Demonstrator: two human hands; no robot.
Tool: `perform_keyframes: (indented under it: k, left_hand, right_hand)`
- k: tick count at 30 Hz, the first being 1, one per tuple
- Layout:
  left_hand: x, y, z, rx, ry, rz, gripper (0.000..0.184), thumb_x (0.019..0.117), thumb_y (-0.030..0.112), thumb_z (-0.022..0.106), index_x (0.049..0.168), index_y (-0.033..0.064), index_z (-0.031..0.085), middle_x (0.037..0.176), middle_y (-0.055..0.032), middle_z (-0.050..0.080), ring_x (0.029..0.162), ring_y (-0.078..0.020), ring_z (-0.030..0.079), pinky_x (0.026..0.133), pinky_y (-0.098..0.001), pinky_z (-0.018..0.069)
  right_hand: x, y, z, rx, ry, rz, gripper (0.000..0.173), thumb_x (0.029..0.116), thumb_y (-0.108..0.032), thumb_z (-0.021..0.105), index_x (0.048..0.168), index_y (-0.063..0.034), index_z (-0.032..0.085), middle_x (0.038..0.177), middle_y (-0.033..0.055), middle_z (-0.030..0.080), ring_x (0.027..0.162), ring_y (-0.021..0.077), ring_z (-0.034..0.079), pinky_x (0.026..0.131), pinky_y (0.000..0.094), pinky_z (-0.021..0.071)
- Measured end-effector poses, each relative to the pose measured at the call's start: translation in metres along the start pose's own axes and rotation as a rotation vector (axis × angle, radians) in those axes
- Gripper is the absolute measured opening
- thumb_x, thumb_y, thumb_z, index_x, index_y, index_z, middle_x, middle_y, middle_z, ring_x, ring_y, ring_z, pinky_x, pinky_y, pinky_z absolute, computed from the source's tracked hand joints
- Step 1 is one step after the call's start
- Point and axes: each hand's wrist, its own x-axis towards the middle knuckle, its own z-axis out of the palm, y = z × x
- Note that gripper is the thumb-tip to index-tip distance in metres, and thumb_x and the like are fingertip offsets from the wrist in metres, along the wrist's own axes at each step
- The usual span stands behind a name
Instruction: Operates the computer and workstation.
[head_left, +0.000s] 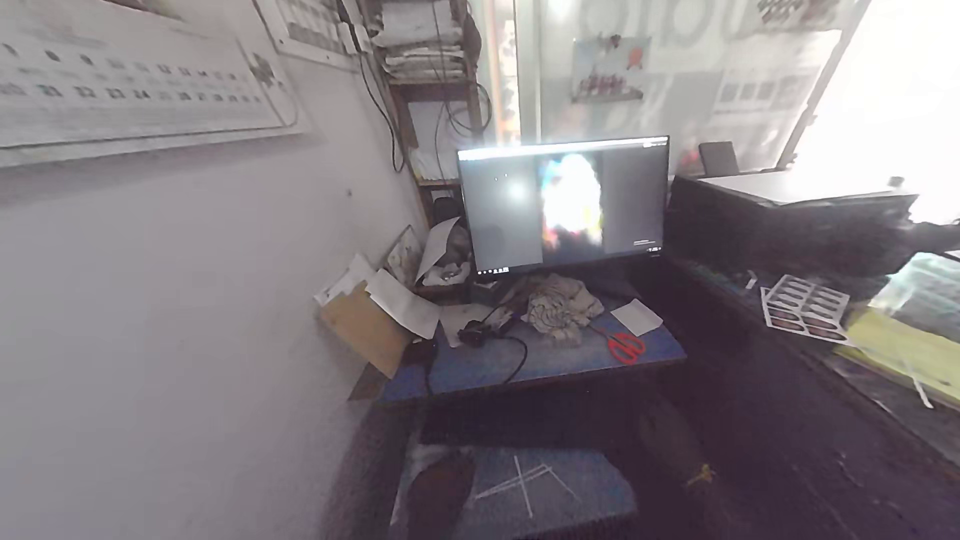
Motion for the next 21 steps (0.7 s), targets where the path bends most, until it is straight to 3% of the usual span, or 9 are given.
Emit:
perform_keyframes:
  k: [11, 14, 18, 21]
  left_hand:
    - [-0.003, 0.0, -0.008, -0.07, -0.031, -0.029, 0.047, 0.1038, 0.052, 0.045, 0.121, 0.0179, 0.073, 0.114, -0.0114, 0.075, 0.108, -0.0332, 0.071, 0.09, -0.0599, 0.0551]
    - [-0.002, -0.002, -0.004, -0.01, -0.04, -0.01, 0.05, 0.1044, 0.053, 0.042, 0.123, 0.0169, 0.071, 0.113, -0.0125, 0.075, 0.107, -0.0338, 0.071, 0.089, -0.059, 0.0558]
    - [0.005, -0.002, 0.003, 0.03, -0.061, -0.027, 0.052, 0.104, 0.055, 0.041, 0.123, 0.0164, 0.07, 0.114, -0.0132, 0.074, 0.108, -0.0347, 0.071, 0.088, -0.0593, 0.0557]
    - [0.007, -0.001, 0.004, 0.048, -0.078, -0.049, 0.054, 0.1039, 0.057, 0.039, 0.123, 0.0162, 0.07, 0.115, -0.0133, 0.074, 0.109, -0.0349, 0.07, 0.088, -0.0592, 0.0556]
  right_hand:
    - [0.004, -0.001, 0.002, 0.071, 0.055, -0.081, 0.05, 0.1037, -0.032, 0.051, 0.147, -0.0061, 0.056, 0.154, 0.018, 0.051, 0.145, 0.0337, 0.046, 0.121, 0.048, 0.0364]
    - [0.005, -0.009, -0.006, 0.075, -0.017, -0.005, 0.051, 0.1051, -0.034, 0.05, 0.147, -0.0071, 0.055, 0.151, 0.0178, 0.054, 0.141, 0.0325, 0.05, 0.12, 0.049, 0.0382]
    - [0.006, -0.012, -0.007, -0.112, -0.039, 0.119, 0.055, 0.1054, -0.038, 0.045, 0.145, -0.002, 0.055, 0.147, 0.0239, 0.055, 0.139, 0.0405, 0.05, 0.117, 0.0579, 0.0384]
    - [0.006, -0.008, -0.004, -0.103, -0.041, 0.19, 0.054, 0.106, -0.036, 0.045, 0.146, -0.001, 0.053, 0.15, 0.0255, 0.051, 0.143, 0.0409, 0.046, 0.119, 0.0554, 0.0368]
